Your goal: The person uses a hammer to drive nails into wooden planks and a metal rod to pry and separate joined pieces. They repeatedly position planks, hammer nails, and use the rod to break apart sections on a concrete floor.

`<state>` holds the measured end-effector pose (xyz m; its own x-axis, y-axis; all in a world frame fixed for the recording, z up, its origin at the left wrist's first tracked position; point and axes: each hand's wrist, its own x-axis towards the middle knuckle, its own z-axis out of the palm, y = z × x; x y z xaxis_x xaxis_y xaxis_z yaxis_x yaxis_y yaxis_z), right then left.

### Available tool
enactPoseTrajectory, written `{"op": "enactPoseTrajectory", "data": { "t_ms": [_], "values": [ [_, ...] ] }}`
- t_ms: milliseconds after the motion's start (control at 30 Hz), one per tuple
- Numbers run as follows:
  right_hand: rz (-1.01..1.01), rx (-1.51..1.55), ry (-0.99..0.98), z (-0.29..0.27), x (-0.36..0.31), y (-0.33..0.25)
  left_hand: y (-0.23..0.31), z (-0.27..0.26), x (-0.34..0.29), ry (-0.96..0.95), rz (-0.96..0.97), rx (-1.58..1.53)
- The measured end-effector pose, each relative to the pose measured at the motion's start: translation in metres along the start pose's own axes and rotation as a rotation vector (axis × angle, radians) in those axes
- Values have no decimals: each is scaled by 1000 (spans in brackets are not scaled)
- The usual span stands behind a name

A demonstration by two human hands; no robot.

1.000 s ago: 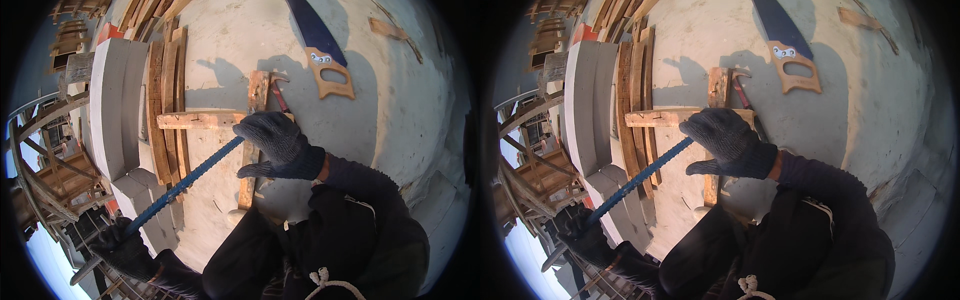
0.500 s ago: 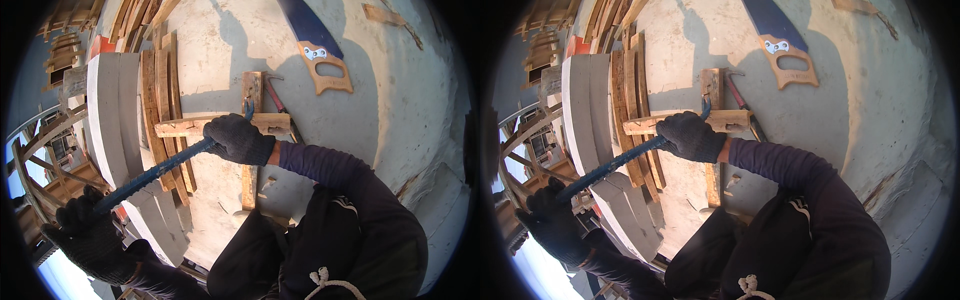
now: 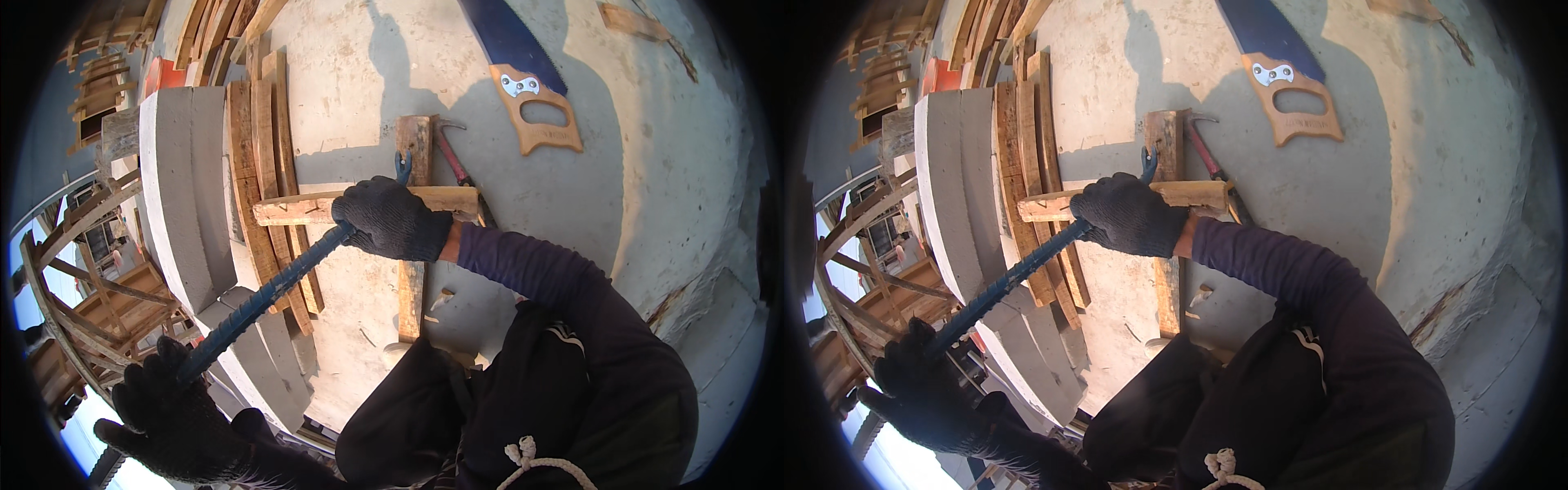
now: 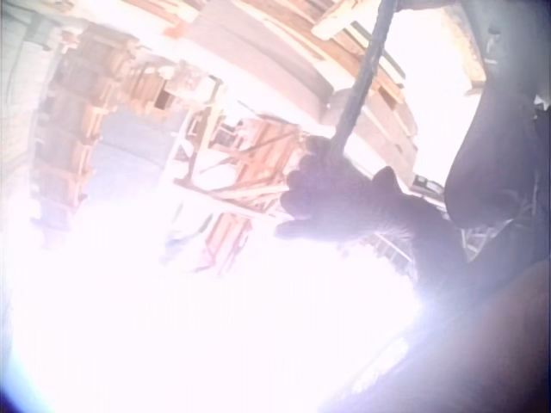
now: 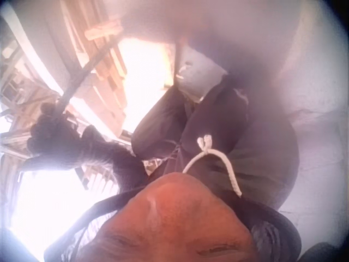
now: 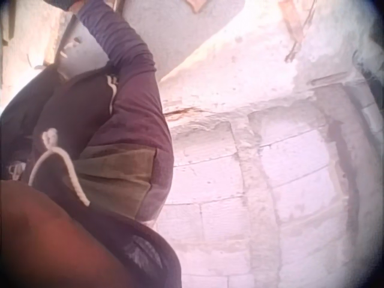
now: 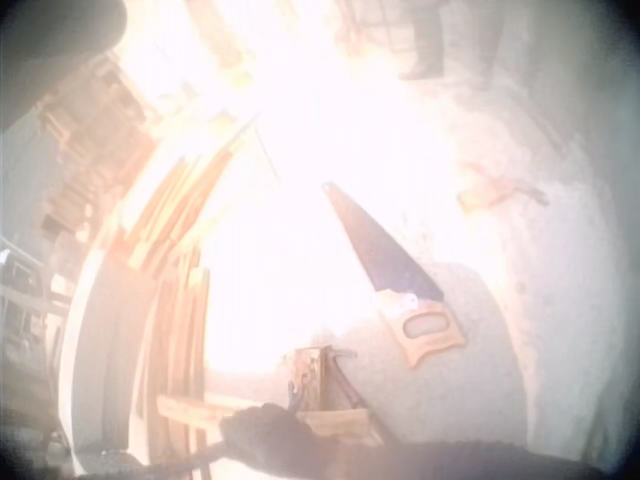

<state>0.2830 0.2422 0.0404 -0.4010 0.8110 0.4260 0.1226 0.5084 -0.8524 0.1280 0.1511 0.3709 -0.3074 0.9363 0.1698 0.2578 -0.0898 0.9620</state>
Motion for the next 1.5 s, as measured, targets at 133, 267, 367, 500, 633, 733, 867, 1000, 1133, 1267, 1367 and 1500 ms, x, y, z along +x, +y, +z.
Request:
{"op": "enactPoseTrajectory", "data": {
  "t_ms": [133,267,367,500,633,733,867,1000,1133,1267,1367,1500],
  "values": [
    [-60,-162,-187,19,-10,-4,-14,-38,-33,-60,-18,-259],
    [-94,-288,-252,48,-24,-8,-43,-80,-69,46,-39,-413],
    [-84,-311,-103,67,-25,-19,-68,-115,-94,136,-54,-517],
    [-100,-230,-274,85,-13,-52,-95,-151,-136,266,-70,-601],
    [-204,-190,-331,122,-21,-64,-120,-176,-174,379,-110,-671],
    [-287,-298,-277,137,-25,-71,-112,-191,-191,461,-106,-690],
    [-214,-272,-449,116,-17,-114,-73,-203,-218,638,-40,-677],
    [-204,-63,-670,94,9,-152,-65,-203,-244,810,-16,-670],
    [-241,64,-825,113,5,-180,-106,-204,-288,1012,-72,-697],
    [-439,-133,-576,168,-54,-158,-148,-206,-323,1177,-166,-751],
    [-449,-109,-646,206,-113,-127,-170,-211,-349,1258,-164,-881],
    [-447,-211,-844,205,-113,-170,-200,-245,-380,1358,-167,-1019]
  ]
}}
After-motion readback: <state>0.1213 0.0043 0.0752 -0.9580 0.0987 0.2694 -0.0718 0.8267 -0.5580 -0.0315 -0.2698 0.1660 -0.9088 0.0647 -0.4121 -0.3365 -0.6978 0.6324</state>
